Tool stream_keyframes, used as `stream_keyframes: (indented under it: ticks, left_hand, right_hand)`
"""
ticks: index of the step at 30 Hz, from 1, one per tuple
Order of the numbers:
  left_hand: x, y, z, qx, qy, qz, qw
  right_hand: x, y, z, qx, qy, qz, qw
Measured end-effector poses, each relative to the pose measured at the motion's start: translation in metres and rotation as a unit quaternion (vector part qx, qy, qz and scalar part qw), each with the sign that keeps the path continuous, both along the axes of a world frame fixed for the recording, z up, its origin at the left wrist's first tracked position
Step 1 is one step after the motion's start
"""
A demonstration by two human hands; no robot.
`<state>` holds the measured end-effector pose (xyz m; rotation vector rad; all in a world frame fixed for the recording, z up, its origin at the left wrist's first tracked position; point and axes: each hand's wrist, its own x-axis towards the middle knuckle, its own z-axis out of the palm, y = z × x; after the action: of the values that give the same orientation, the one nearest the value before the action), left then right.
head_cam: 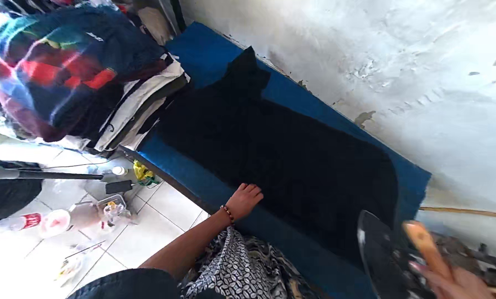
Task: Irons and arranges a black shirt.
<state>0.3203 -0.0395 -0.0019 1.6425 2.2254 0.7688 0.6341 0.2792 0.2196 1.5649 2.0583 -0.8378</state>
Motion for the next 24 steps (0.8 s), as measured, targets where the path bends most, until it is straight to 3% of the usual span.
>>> stream_keyframes:
  ticks: [3,6,8,10,19,24]
  left_hand:
    - [-0.042,-0.027,0.007,0.033,0.031,0.104,0.994]
    - [-0.107,-0.066,0.013,-0.065,0.034,0.272,0.960]
    - [-0.152,-0.092,0.005,-0.163,0.013,0.309,0.937]
    - [-0.179,-0.110,-0.004,-0.217,0.013,0.282,0.935]
    - [-0.175,-0.109,-0.005,-0.220,0.026,0.271,0.937]
    - [-0.172,-0.103,-0.001,-0.214,0.050,0.273,0.937]
  right_hand:
    - [-0.099,-0.049,-0.039,0.012,-0.003,0.140,0.990]
    - [-0.198,-0.115,-0.079,0.023,-0.059,0.297,0.953]
    - [-0.251,-0.151,-0.098,0.025,-0.078,0.355,0.931]
    - [-0.280,-0.164,-0.103,0.027,-0.052,0.341,0.938]
    - [-0.248,-0.164,-0.088,0.050,-0.069,0.232,0.969]
    - [-0.211,-0.115,-0.097,0.057,-0.008,0.104,0.993]
